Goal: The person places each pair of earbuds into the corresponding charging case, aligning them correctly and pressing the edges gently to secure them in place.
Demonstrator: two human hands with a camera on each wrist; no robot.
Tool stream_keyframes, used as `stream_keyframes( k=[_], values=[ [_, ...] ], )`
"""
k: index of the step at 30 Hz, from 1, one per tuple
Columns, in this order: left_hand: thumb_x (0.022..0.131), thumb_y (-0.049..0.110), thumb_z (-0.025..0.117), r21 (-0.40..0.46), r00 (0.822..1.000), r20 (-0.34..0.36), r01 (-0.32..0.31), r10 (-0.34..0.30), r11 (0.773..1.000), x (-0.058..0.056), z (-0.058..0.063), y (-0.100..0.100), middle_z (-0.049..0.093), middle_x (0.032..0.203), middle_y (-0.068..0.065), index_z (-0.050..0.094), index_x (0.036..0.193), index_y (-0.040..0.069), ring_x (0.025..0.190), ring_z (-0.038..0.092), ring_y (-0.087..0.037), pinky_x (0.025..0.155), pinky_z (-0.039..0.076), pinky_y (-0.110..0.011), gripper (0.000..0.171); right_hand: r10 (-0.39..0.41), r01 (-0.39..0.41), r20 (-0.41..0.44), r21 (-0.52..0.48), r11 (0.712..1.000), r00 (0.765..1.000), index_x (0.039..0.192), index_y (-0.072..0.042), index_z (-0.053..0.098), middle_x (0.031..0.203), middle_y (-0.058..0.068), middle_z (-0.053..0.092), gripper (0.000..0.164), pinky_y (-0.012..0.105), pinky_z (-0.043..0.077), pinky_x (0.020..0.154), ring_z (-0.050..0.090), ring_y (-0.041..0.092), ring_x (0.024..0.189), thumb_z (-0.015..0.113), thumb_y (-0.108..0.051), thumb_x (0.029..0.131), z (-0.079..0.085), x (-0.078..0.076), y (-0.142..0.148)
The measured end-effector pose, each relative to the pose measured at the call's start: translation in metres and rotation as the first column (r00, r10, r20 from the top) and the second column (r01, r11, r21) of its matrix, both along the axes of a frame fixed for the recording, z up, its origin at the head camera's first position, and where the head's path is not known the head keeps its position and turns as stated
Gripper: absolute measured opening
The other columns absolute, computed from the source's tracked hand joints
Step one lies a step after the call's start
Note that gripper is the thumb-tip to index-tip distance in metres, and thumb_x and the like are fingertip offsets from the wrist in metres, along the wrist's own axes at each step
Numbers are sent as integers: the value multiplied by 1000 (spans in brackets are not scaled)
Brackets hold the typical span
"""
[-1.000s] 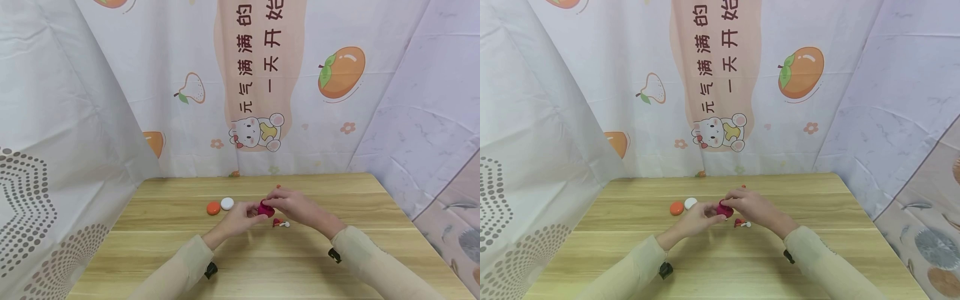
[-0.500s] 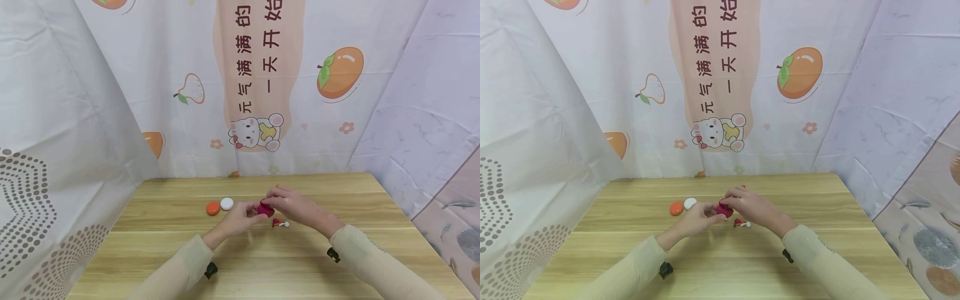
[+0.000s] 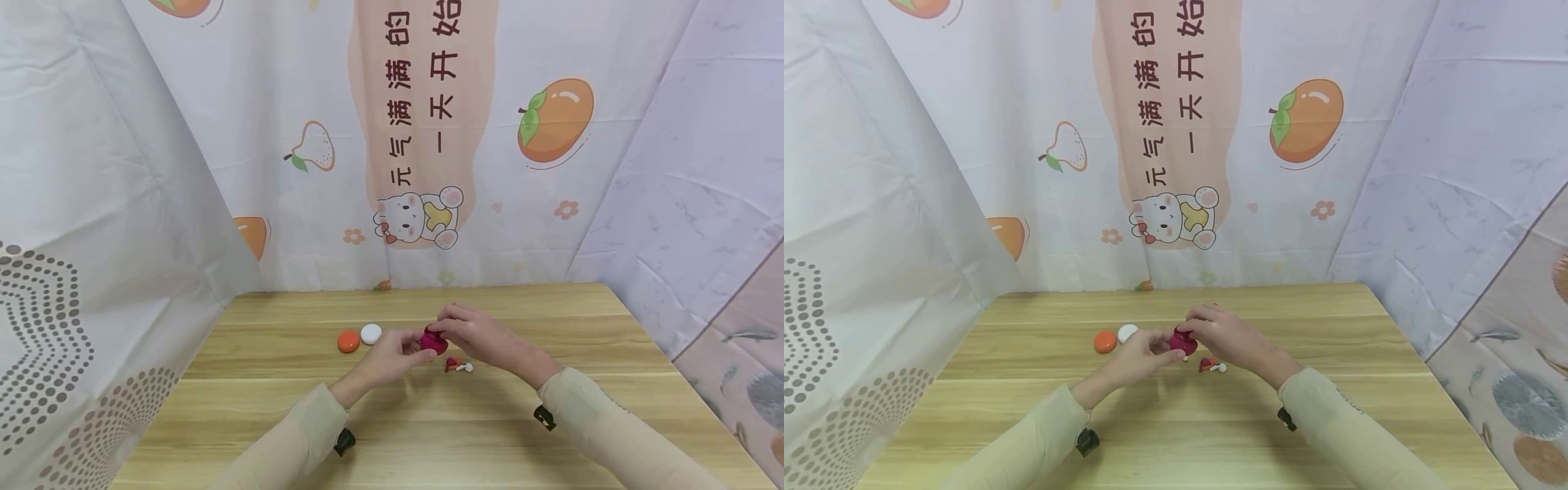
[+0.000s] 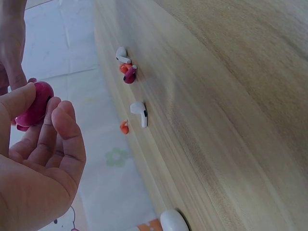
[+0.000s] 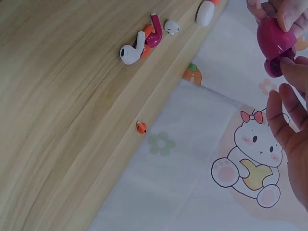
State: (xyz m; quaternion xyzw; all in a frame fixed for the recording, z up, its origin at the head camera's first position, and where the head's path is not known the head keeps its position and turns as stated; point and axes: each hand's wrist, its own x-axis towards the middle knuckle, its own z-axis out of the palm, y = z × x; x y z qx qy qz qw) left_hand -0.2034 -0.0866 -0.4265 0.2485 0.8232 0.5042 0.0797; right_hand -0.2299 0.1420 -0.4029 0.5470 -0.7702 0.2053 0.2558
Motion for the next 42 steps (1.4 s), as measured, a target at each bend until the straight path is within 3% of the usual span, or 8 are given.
stream_keyframes(
  k=[8,15,21,24,28,31,35,42],
  values=[
    [97,19,72,20,1000,2,0,0,1000,1,-1,-6,73,93,-4,72,112,4,87,68,-37,69,53,-24,21,-16,20,106,-37,999,994,113,-4,70,102,5,67,35,27,58,73,67,16,87,82,5,81,-1,-2,2],
    [97,25,72,3,1000,-7,-12,12,1000,0,-3,-11,73,93,-5,72,112,5,88,68,-38,71,54,-26,25,-131,145,233,-45,988,964,115,-5,66,102,5,67,29,27,56,64,66,20,83,77,0,88,-9,-6,8],
    [97,28,72,-14,1000,-14,-14,14,1000,0,-4,-14,73,93,-5,73,112,6,83,68,-29,70,53,-26,26,-258,208,324,180,961,910,110,-6,70,102,5,69,19,32,56,72,66,20,88,75,-12,93,-18,-8,14],
    [97,28,72,-19,1000,-13,-22,22,1000,0,-5,-15,73,93,-7,73,111,7,80,67,-20,70,53,-26,26,-293,182,415,288,940,861,113,-6,71,101,3,69,21,32,56,75,65,16,88,73,-18,96,-23,-9,15],
    [96,28,73,-25,999,-13,-35,35,999,0,-5,-16,73,93,-7,73,111,7,79,64,-12,70,53,-25,26,-300,115,526,356,928,796,113,-2,71,97,0,70,23,30,55,73,63,8,81,71,-18,97,-30,-12,15],
    [96,28,73,-31,999,-17,-40,40,999,0,-5,-16,72,93,-6,73,111,8,78,63,-12,70,52,-25,25,-294,93,548,364,927,783,107,-4,72,92,-2,70,17,29,54,71,62,4,77,72,-17,97,-37,-14,14],
    [95,28,74,-37,999,-25,-43,42,998,0,-5,-16,72,91,-6,74,108,8,77,62,-13,69,52,-25,24,-330,134,538,370,919,776,95,-11,73,88,-7,68,12,30,53,70,61,5,76,76,-23,94,-43,-15,10],
    [95,30,74,-36,999,-24,-50,49,998,0,-7,-15,72,90,-1,74,108,9,78,63,-13,70,52,-26,24,-451,260,538,394,881,712,89,-12,72,80,-6,66,27,32,51,67,58,9,71,83,-36,86,-50,-8,1]
  ],
)
